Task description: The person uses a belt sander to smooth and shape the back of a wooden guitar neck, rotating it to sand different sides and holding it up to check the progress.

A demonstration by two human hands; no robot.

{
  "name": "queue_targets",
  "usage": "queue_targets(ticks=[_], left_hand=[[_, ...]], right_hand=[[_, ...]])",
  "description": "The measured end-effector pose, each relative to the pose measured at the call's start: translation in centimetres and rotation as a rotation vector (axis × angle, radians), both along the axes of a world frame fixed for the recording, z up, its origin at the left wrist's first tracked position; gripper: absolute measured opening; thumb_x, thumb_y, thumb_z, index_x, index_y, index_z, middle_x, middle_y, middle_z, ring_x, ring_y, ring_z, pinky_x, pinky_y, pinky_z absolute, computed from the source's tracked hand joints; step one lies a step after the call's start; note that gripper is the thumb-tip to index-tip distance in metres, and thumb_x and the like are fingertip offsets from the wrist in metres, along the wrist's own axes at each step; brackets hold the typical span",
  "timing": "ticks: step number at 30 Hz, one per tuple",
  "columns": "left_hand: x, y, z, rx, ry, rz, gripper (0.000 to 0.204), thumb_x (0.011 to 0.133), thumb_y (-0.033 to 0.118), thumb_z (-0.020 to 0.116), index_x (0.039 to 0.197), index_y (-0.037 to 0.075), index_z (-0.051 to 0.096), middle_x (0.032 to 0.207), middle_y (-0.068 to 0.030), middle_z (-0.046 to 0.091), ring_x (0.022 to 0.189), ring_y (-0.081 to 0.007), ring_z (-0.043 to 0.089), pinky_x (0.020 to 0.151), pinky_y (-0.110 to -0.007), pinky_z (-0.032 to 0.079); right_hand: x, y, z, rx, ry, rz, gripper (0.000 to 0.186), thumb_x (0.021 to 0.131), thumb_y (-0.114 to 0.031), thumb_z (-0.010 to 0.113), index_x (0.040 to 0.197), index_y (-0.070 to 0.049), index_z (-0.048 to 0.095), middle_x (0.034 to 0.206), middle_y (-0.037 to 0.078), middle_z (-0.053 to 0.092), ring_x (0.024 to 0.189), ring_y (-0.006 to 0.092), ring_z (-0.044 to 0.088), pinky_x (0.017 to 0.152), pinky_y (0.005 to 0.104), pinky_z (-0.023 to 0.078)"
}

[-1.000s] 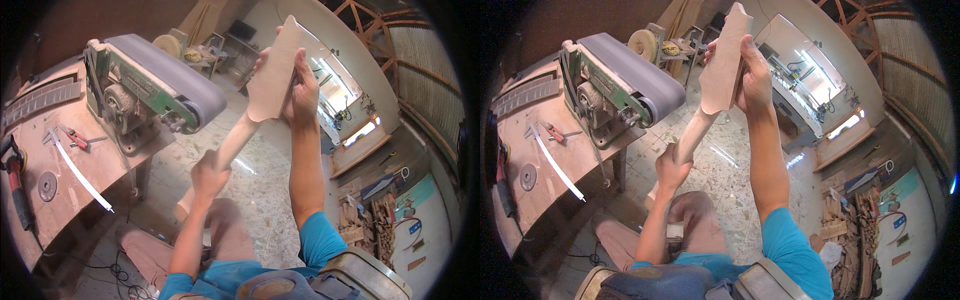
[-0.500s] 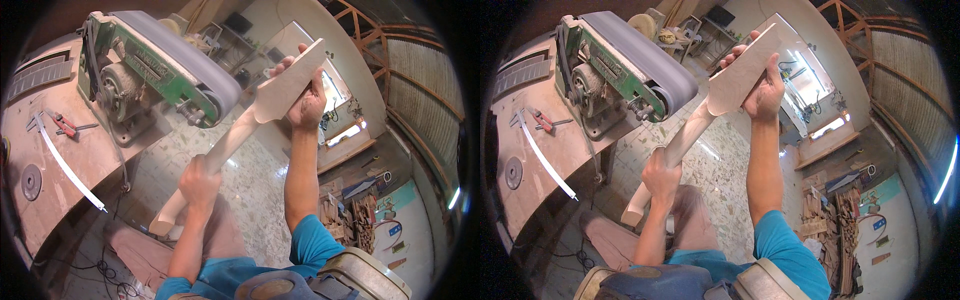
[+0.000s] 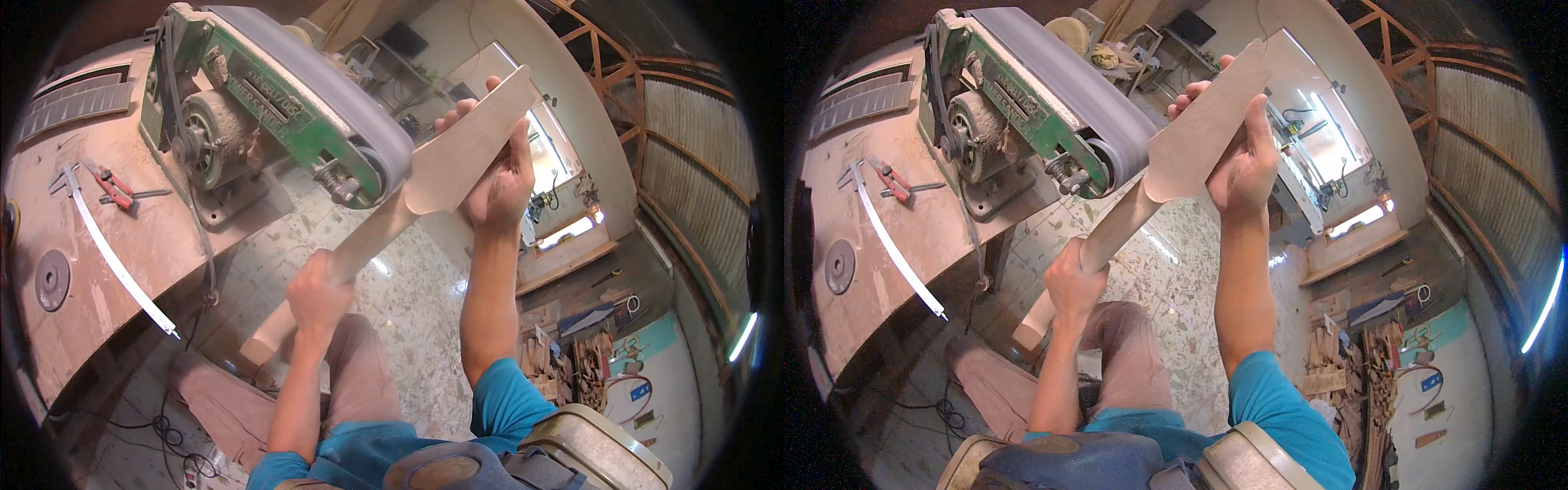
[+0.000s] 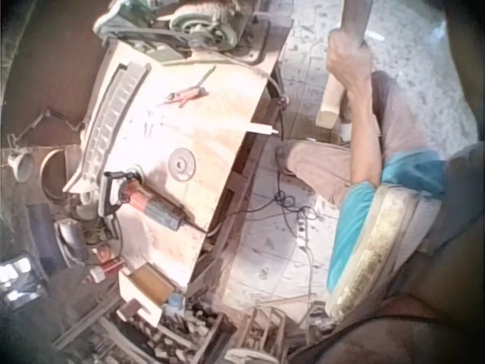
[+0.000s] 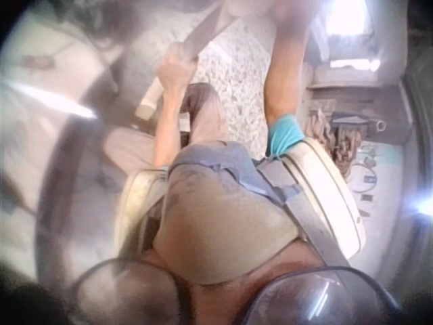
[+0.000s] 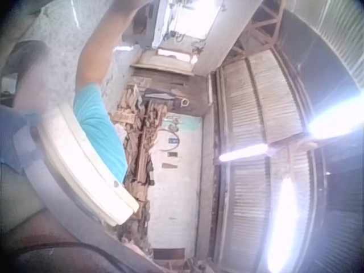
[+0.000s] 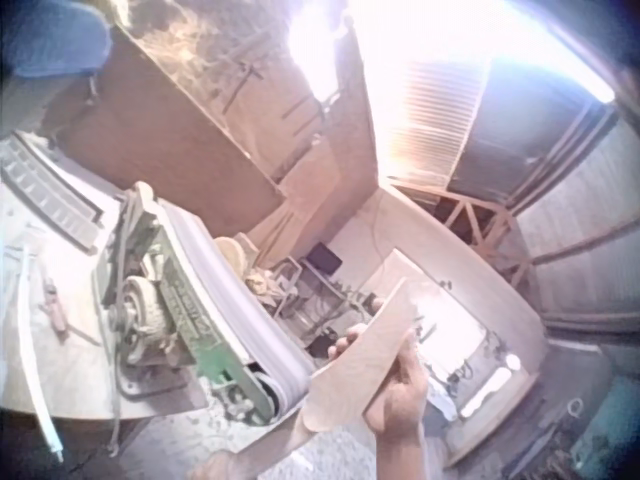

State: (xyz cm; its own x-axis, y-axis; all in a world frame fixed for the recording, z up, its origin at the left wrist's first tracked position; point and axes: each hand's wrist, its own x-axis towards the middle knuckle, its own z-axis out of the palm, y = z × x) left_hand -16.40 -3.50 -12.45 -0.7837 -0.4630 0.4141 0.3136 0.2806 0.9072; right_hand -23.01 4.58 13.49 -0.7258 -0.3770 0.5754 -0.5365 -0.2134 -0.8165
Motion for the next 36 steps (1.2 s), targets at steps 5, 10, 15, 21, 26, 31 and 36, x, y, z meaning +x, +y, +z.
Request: queue_targets(ticks=[5, 10, 15, 21, 26, 31, 36], left_hand=[[-0.5, -0.3, -1.2, 0.038, 0.044, -0.029, 0.022, 0.071, 0.011, 0.077, 0.087, 0.008, 0.061, 0.078, -0.0152, 0.067, 0.073, -0.0402, 0.066, 0.062, -0.047, 0.051], [-0.4, -0.4, -1.2, 0.044, 0.052, -0.047, 0.021, 0.071, 0.011, 0.076, 0.087, 0.008, 0.062, 0.077, -0.0151, 0.067, 0.073, -0.0398, 0.066, 0.062, -0.047, 0.052], [-0.6, -0.6, -1.6, 0.05, -0.014, -0.112, 0.035, 0.065, 0.009, 0.079, 0.097, 0.005, 0.067, 0.086, -0.0191, 0.071, 0.079, -0.0409, 0.069, 0.068, -0.046, 0.054], [-1.0, -0.6, -1.0, 0.075, 0.069, -0.088, 0.022, 0.071, 0.012, 0.078, 0.09, 0.009, 0.067, 0.078, -0.0148, 0.069, 0.073, -0.0386, 0.068, 0.063, -0.045, 0.053], [-1.1, -0.7, -1.0, 0.1, 0.05, -0.144, 0.025, 0.069, 0.011, 0.078, 0.092, 0.007, 0.067, 0.079, -0.0161, 0.07, 0.074, -0.0391, 0.068, 0.064, -0.045, 0.054], [-1.2, -0.7, -0.8, 0.109, 0.046, -0.175, 0.03, 0.066, 0.009, 0.077, 0.094, 0.004, 0.068, 0.08, -0.0192, 0.07, 0.075, -0.0411, 0.069, 0.067, -0.045, 0.055], [-1.3, -1.0, -0.7, 0.108, 0.033, -0.205, 0.03, 0.066, 0.01, 0.076, 0.093, 0.003, 0.068, 0.08, -0.0204, 0.07, 0.075, -0.042, 0.069, 0.067, -0.046, 0.055]], right_hand=[[0.5, -0.7, -1.4, 0.062, 0.119, -0.084, 0.064, 0.111, -0.048, 0.035, 0.153, -0.001, 0.034, 0.115, 0.018, 0.063, 0.108, 0.0264, 0.064, 0.099, 0.0447, 0.054], [0.9, -0.6, -1.9, 0.156, 0.226, -0.233, 0.068, 0.11, -0.052, 0.035, 0.153, 0.001, 0.034, 0.112, 0.016, 0.063, 0.105, 0.0243, 0.064, 0.096, 0.0417, 0.054], [0.8, -1.5, -1.9, 0.207, 0.272, -0.29, 0.07, 0.11, -0.056, 0.033, 0.153, -0.001, 0.035, 0.109, 0.014, 0.062, 0.101, 0.0218, 0.063, 0.092, 0.0389, 0.054], [0.3, -1.9, -1.6, 0.201, 0.248, -0.269, 0.064, 0.111, -0.053, 0.03, 0.155, -0.006, 0.034, 0.107, 0.011, 0.06, 0.098, 0.0221, 0.06, 0.091, 0.0377, 0.053], [0.1, -2.5, -1.6, 0.214, 0.246, -0.292, 0.065, 0.111, -0.054, 0.029, 0.155, -0.007, 0.036, 0.107, 0.009, 0.06, 0.1, 0.0207, 0.059, 0.093, 0.0365, 0.052], [0.1, -2.4, -1.4, 0.245, 0.245, -0.334, 0.064, 0.111, -0.054, 0.027, 0.155, -0.008, 0.038, 0.108, 0.009, 0.06, 0.101, 0.019, 0.06, 0.095, 0.0359, 0.052], [0.0, -2.3, -1.4, 0.284, 0.242, -0.406, 0.062, 0.112, -0.052, 0.025, 0.154, -0.008, 0.038, 0.109, 0.009, 0.061, 0.102, 0.0186, 0.061, 0.096, 0.0366, 0.053]])
